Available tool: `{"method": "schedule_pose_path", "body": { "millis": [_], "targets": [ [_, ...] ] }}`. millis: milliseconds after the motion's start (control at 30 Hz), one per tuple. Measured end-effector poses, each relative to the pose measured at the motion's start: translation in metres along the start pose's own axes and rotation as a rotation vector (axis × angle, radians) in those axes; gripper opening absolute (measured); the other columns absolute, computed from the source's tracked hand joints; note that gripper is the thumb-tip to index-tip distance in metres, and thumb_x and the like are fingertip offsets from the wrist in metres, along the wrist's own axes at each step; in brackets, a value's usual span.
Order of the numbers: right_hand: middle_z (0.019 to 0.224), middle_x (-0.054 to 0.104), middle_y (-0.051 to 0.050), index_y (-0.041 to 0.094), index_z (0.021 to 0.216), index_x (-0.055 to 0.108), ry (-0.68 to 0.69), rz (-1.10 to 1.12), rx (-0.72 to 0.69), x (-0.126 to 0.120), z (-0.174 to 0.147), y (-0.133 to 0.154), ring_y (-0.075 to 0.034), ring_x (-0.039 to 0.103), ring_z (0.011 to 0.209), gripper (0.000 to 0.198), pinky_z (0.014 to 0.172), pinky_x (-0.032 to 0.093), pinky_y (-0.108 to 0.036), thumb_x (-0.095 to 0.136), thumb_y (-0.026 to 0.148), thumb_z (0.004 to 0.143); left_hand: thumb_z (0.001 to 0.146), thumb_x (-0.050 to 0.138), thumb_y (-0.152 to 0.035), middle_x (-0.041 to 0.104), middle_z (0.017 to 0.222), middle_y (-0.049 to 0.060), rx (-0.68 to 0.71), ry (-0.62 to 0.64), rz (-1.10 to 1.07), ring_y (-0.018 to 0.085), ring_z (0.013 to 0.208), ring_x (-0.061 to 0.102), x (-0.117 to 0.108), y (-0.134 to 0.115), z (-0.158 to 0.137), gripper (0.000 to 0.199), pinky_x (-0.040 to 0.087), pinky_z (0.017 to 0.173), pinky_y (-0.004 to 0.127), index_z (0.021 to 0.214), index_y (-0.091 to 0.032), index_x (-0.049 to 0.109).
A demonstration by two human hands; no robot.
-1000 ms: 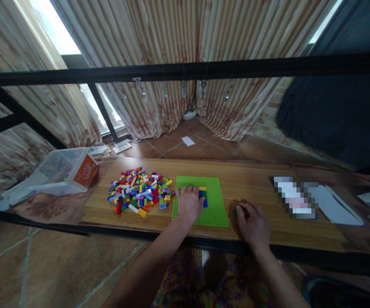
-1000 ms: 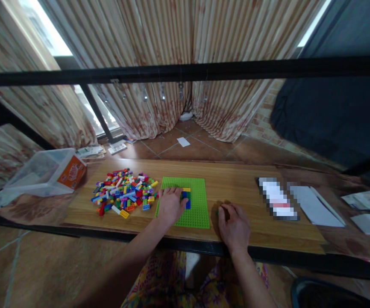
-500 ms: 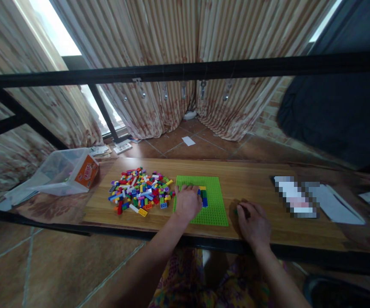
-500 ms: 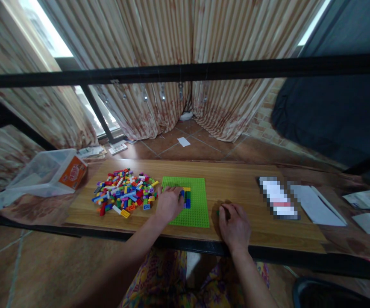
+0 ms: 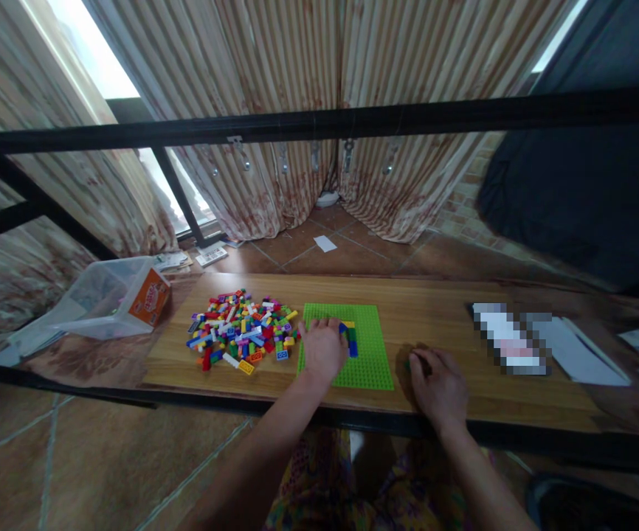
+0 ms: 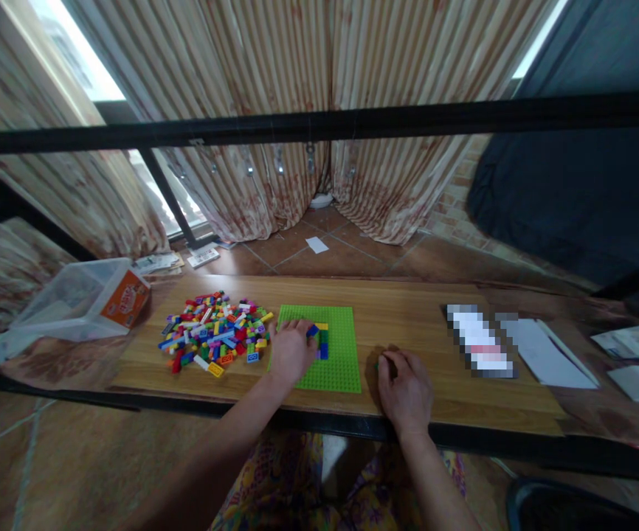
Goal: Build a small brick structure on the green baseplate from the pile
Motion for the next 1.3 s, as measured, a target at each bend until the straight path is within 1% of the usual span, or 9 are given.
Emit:
{"method": "schedule_pose_path", "body": {
  "millis": [100, 233, 400, 567, 733, 867, 1000, 1167, 1300],
  "targets": [
    [0.100, 0.065, -0.012, 0.018, 0.092, 0.069, -0.006, 0.004, 0.011, 0.000, 0.000, -0.001, -0.023, 0.060, 0.093, 0.039, 0.083, 0.048, -0.037, 0.045, 0.048, 0.088, 0.082, 0.053, -0.018, 0.068, 0.098, 0.007, 0.097, 0.035, 0.048, 0.027, 0.100, 0.058, -0.001, 0.001, 0.006, 0.020, 0.029, 0.101, 0.055, 0.098, -0.020, 0.065],
    [0.099, 0.066, -0.012, 0.017, 0.093, 0.070, 0.002, 0.002, 0.011, 0.000, 0.000, 0.000, -0.024, 0.060, 0.094, 0.038, 0.085, 0.049, -0.039, 0.046, 0.047, 0.088, 0.082, 0.053, -0.015, 0.067, 0.098, 0.006, 0.250, 0.081, 0.074, 0.025, 0.099, 0.058, 0.002, -0.006, 0.009, 0.019, 0.026, 0.104, 0.058, 0.095, -0.020, 0.066],
    [0.099, 0.066, -0.012, 0.018, 0.092, 0.070, -0.009, 0.006, 0.011, -0.001, 0.000, 0.000, -0.024, 0.060, 0.093, 0.037, 0.085, 0.049, -0.038, 0.047, 0.046, 0.088, 0.084, 0.052, -0.016, 0.067, 0.096, 0.006, 0.317, 0.074, 0.079, 0.025, 0.098, 0.057, 0.004, -0.010, 0.007, 0.020, 0.026, 0.103, 0.060, 0.096, -0.022, 0.067],
    [0.100, 0.066, -0.013, 0.017, 0.093, 0.070, -0.004, 0.006, 0.017, 0.000, 0.000, -0.001, -0.024, 0.060, 0.094, 0.038, 0.084, 0.048, -0.038, 0.046, 0.046, 0.088, 0.087, 0.049, -0.016, 0.067, 0.096, 0.005, 0.312, 0.041, 0.072, 0.025, 0.098, 0.056, 0.004, -0.009, 0.006, 0.021, 0.027, 0.102, 0.060, 0.096, -0.023, 0.067],
    [0.099, 0.066, -0.012, 0.018, 0.093, 0.070, -0.008, 0.008, 0.015, 0.000, -0.001, -0.002, -0.024, 0.060, 0.093, 0.038, 0.083, 0.048, -0.038, 0.045, 0.047, 0.088, 0.089, 0.047, -0.017, 0.066, 0.097, 0.006, 0.260, 0.008, 0.083, 0.025, 0.097, 0.055, 0.006, -0.005, 0.005, 0.022, 0.027, 0.102, 0.057, 0.094, -0.022, 0.068],
    [0.099, 0.066, -0.012, 0.018, 0.092, 0.070, -0.016, 0.017, 0.019, 0.000, -0.001, -0.002, -0.024, 0.060, 0.092, 0.039, 0.082, 0.048, -0.038, 0.045, 0.048, 0.088, 0.092, 0.044, -0.019, 0.066, 0.097, 0.006, 0.229, -0.018, 0.078, 0.024, 0.097, 0.054, 0.009, -0.003, 0.006, 0.025, 0.027, 0.102, 0.056, 0.096, -0.023, 0.068],
    [0.098, 0.066, -0.013, 0.018, 0.091, 0.070, -0.020, 0.013, -0.007, -0.001, 0.000, 0.000, -0.024, 0.060, 0.092, 0.039, 0.082, 0.049, -0.038, 0.044, 0.047, 0.088, 0.091, 0.045, -0.018, 0.066, 0.098, 0.005, 0.223, -0.044, 0.065, 0.024, 0.098, 0.054, 0.007, -0.002, 0.003, 0.025, 0.027, 0.103, 0.055, 0.101, -0.025, 0.067],
    [0.097, 0.066, -0.012, 0.017, 0.091, 0.070, -0.034, 0.007, -0.017, -0.001, 0.000, 0.001, -0.023, 0.060, 0.090, 0.038, 0.081, 0.049, -0.037, 0.045, 0.047, 0.088, 0.091, 0.045, -0.017, 0.064, 0.111, 0.006, 0.203, -0.077, 0.061, 0.025, 0.102, 0.052, 0.004, -0.004, -0.011, 0.029, 0.031, 0.102, 0.054, 0.113, -0.023, 0.062],
    [0.099, 0.066, -0.012, 0.018, 0.092, 0.070, -0.025, -0.012, 0.010, 0.000, -0.001, -0.001, -0.024, 0.060, 0.091, 0.038, 0.081, 0.049, -0.038, 0.046, 0.047, 0.088, 0.093, 0.045, -0.029, 0.060, 0.122, 0.009, 0.184, -0.050, 0.073, 0.027, 0.108, 0.050, 0.009, -0.008, -0.024, 0.031, 0.033, 0.101, 0.057, 0.120, -0.021, 0.058]
  ]
}}
Point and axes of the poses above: each hand's wrist, its own z-axis towards the middle knuckle, its own x-axis out of the palm, y = z × x, the point moved 9 cm from there along z, towards the middle knuckle
